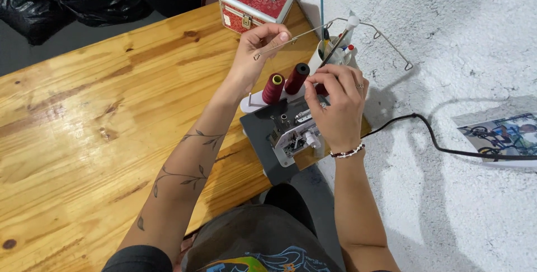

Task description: The person selects thread spools from a shelf and places them on a sewing machine. They then pull thread from the spools and guide it through the machine's tension discs and guides, using scissors to cut the thread ends.

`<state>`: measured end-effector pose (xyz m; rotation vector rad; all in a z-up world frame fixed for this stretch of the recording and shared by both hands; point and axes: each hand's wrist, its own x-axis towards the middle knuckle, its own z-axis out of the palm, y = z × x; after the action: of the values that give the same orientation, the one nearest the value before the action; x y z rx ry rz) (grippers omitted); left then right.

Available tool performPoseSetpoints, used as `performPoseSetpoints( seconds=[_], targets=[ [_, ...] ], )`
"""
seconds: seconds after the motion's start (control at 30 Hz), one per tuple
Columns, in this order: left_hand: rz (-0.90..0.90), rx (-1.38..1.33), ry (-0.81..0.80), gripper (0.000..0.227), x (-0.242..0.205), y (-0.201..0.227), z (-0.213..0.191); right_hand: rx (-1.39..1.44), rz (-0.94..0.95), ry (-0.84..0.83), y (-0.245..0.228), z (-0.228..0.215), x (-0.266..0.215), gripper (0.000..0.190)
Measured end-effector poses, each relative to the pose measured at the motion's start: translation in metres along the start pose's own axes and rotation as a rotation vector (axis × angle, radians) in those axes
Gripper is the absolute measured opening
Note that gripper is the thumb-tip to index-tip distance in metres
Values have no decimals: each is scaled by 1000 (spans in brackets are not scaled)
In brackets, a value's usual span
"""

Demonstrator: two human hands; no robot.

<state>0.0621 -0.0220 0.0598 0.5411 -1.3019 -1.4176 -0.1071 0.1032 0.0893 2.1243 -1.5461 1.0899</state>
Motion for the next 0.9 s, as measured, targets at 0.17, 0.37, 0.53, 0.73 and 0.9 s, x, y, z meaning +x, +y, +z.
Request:
performPoseSetpoints(
  seconds=[0.17,0.37,0.53,0.73,0.9],
  targets=[
    [13,-34,-28,15,1,-6,-3,34,7,14,-2,1,3,9],
    [8,-56,-46,16,0,-4,-3,50,-10,81,-4,8,13,9],
    [1,-45,-61,12,1,0,-1,78,4,124,0,19,20,10],
    [10,-43,-104,8,0,-1,0,52,38,167,4,31,31,17],
    [43,-61,-141,12,1,-1,-2,24,46,206,4,43,39,17]
  ],
)
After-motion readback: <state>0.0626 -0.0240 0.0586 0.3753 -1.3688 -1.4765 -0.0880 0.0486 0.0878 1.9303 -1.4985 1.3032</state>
